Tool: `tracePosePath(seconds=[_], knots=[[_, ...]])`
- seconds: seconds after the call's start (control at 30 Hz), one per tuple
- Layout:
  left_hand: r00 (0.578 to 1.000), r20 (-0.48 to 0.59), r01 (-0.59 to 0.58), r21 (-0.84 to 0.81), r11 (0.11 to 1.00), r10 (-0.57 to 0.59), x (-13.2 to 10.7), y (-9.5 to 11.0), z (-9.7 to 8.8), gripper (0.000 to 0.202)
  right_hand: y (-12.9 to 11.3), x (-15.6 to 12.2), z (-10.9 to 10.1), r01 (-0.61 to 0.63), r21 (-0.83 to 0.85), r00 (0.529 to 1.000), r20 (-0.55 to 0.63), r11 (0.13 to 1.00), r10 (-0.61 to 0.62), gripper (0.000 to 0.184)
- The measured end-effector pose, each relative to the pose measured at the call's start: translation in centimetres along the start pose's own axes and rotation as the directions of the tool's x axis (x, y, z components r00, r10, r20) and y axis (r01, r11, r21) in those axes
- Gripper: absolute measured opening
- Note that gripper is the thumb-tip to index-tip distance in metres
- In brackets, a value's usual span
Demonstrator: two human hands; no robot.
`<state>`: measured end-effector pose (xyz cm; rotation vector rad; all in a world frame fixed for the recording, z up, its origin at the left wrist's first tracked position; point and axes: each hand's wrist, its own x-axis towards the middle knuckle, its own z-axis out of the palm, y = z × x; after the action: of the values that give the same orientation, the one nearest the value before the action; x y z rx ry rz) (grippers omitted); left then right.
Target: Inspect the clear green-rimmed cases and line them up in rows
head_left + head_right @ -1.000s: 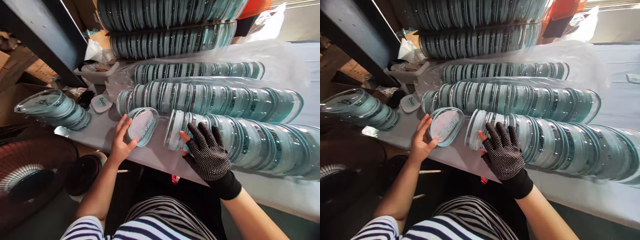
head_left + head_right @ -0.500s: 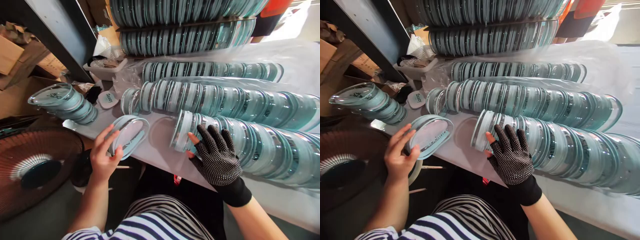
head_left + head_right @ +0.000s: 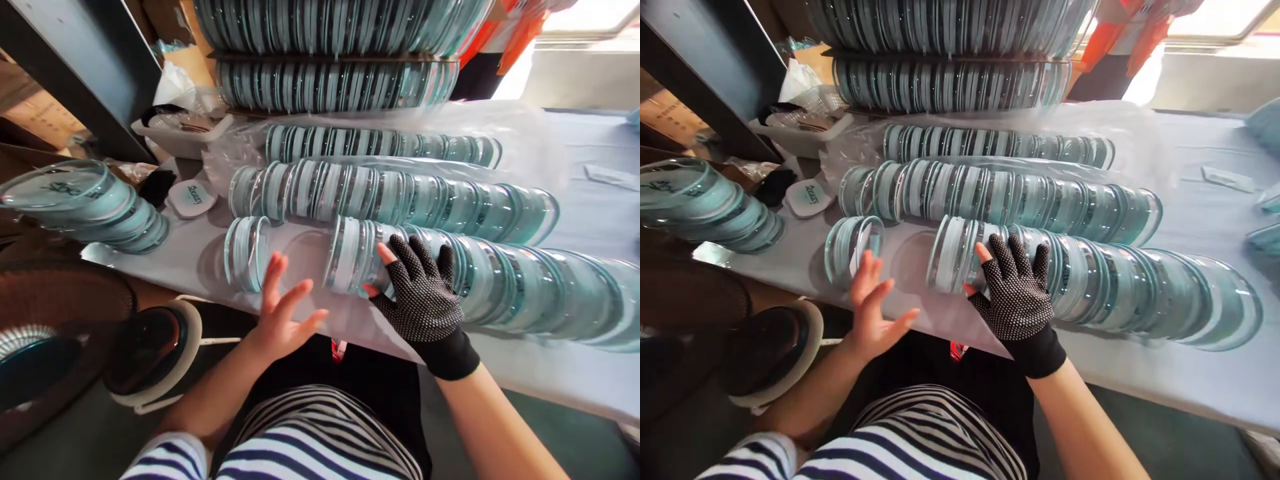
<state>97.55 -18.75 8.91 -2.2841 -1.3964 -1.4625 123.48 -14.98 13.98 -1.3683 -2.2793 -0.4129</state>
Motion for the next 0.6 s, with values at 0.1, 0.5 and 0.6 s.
tracePosePath(seconds=[0.1,0.5,0.6], knots=[[0.977,0.214,0.057,-0.144,0.988,-0.025,2.4,1.4,3.6,0.091,0.3,0.0,0.0,0.005,-0.003,1.0,0.019,1.0,-0.005,0.066],[0.925,0.353,0.231,-0.221,0.948,-0.143,4.0,-1.9,4.2,0.061,1.8,-0.6,0.4,0.122,-0.032,0.991,-0.045,0.992,-0.123,0.05],[0.928,0.32,0.254,-0.173,0.952,-0.19,4.1,-1.2,4.1,0.06,2.2,-0.7,0.5,0.153,-0.024,0.985,-0.08,0.988,-0.155,0.047]])
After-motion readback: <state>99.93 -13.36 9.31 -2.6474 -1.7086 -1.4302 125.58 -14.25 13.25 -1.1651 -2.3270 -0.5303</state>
